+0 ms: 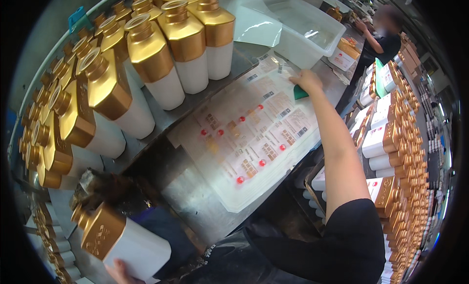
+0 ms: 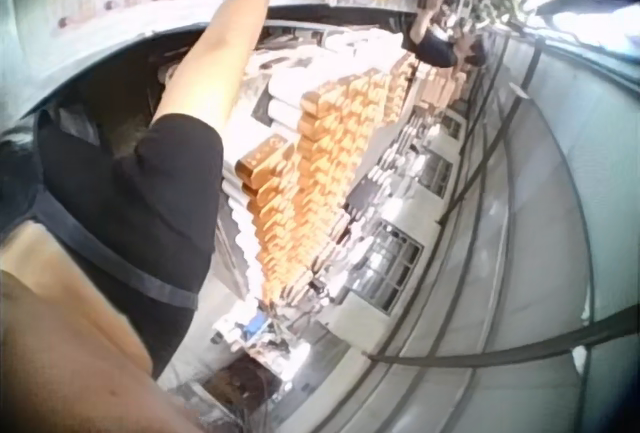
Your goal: The person applies white labels to gold and white bottles on a factory assembly line. They pick up a bottle, align a label, smooth it onto the surface with a green tool, and place the bottle back on the conveyor. The person also moves a large tray of bottles to a different location.
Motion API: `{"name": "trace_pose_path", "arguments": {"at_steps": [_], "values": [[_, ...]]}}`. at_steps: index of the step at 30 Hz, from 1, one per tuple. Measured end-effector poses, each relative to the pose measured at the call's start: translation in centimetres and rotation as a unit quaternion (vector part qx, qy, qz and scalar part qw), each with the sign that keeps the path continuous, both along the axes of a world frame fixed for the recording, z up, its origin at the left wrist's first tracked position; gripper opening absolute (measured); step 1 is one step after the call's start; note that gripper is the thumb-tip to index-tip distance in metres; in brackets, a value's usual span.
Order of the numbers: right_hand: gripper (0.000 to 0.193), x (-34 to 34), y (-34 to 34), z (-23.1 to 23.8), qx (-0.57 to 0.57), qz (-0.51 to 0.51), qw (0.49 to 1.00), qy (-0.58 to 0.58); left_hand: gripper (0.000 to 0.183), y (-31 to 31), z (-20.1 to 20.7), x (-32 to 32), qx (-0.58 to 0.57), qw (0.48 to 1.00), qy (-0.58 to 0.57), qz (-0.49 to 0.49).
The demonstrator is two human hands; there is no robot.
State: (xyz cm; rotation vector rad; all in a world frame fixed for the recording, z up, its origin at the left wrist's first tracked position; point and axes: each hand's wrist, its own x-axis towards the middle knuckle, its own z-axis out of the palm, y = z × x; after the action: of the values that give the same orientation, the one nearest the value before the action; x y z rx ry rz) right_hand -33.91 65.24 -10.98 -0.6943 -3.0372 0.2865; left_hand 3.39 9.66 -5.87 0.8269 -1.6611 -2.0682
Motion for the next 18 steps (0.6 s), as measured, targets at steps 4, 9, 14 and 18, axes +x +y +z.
{"name": "trace_pose_path", "arguments": {"at_steps": [4, 9, 14, 18], "values": [[0.024, -1.0, 0.5, -2.8, 0.051, -0.027, 0.990, 0.130, 0.055, -1.3, 0.6, 1.2, -0.045, 0.999, -0.010, 0.008], [0.028, 0.2, 5.9, -1.2, 0.175, -0.029, 0.957, 0.228, 0.091, -0.8, 1.5, -1.0, -0.127, 0.991, 0.001, -0.051], [0.025, 4.7, -0.6, 7.0, 0.296, 0.084, 0.926, 0.219, 0.120, -0.7, 2.4, 0.7, -0.315, 0.927, 0.076, -0.189], [0.020, 11.2, -12.6, 11.6, 0.286, 0.266, 0.888, 0.242, 0.119, -0.3, 1.6, 0.6, -0.480, 0.864, 0.030, -0.149]]}}
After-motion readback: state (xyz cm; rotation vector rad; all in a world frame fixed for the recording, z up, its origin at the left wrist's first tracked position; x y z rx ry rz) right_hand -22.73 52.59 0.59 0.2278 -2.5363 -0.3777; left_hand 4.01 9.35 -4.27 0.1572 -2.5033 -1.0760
